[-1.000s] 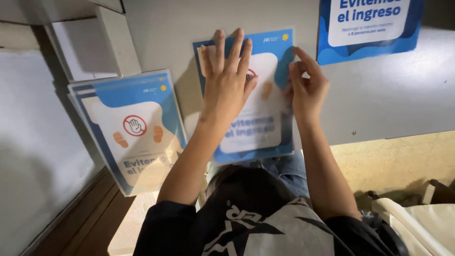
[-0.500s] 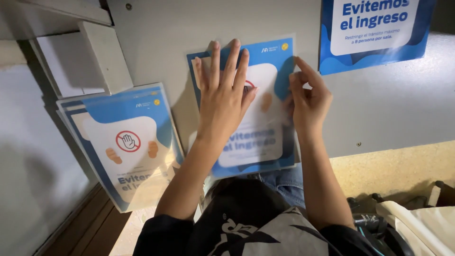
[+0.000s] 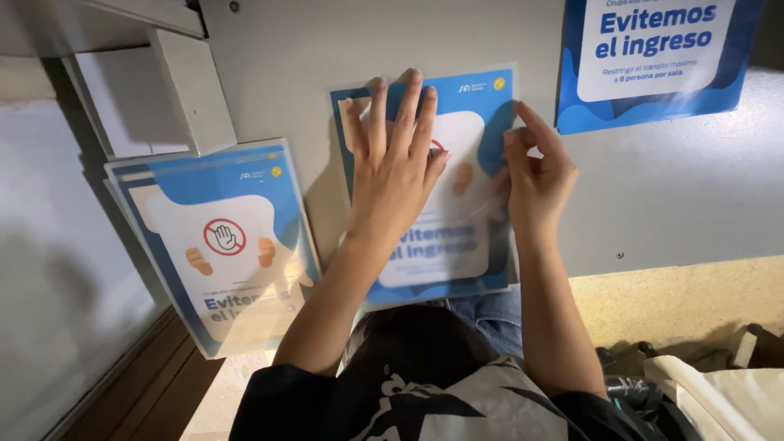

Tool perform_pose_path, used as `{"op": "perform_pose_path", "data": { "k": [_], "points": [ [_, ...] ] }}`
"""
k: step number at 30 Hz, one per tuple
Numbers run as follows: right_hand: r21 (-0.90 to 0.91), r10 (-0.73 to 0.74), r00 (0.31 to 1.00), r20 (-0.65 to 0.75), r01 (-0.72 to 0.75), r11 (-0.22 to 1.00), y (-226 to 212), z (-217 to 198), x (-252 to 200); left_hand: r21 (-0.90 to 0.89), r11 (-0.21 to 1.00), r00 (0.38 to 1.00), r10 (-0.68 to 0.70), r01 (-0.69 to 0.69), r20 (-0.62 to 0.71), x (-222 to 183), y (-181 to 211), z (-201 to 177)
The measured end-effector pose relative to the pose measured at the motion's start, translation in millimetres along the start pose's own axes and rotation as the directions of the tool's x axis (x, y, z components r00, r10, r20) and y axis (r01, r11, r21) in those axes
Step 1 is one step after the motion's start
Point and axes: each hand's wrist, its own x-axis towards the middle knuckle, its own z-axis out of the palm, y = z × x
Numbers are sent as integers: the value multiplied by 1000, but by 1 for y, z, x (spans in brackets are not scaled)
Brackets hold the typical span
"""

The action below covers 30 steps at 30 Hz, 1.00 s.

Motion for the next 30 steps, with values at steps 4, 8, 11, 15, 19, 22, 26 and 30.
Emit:
{"op": "perform_pose_path", "data": {
  "k": [4,8,11,15,19,22,26,30],
  "points": [
    [7,22,1000,4,-22,1000,1,0,-1,4,1000,1000,-5,5,4,0,0,0],
    [13,36,999,-4,-36,999,4,0,-1,27,1000,1000,2,-2,1,0,0,-3],
    [15,40,999,-1,-40,999,4,-1,-1,18,1000,1000,2,-2,12,0,-1,0],
    [35,64,998,0,-64,997,-1,0,-2,12,1000,1000,6,-6,16,0,-1,0],
    [34,39,999,-2,-39,999,0,1,-2,13,1000,1000,7,-7,24,0,-2,0],
    [33,26,1000,-1,-26,999,2,1,-2,19,1000,999,10,-10,38,0,-2,0],
    [33,-2,1000,1,2,999,4,1,-2,28,1000,999,12,-13,45,0,-3,0],
    [33,12,1000,-8,-12,999,6,1,-2,19,1000,999,14,-15,30,0,-3,1]
  ]
}}
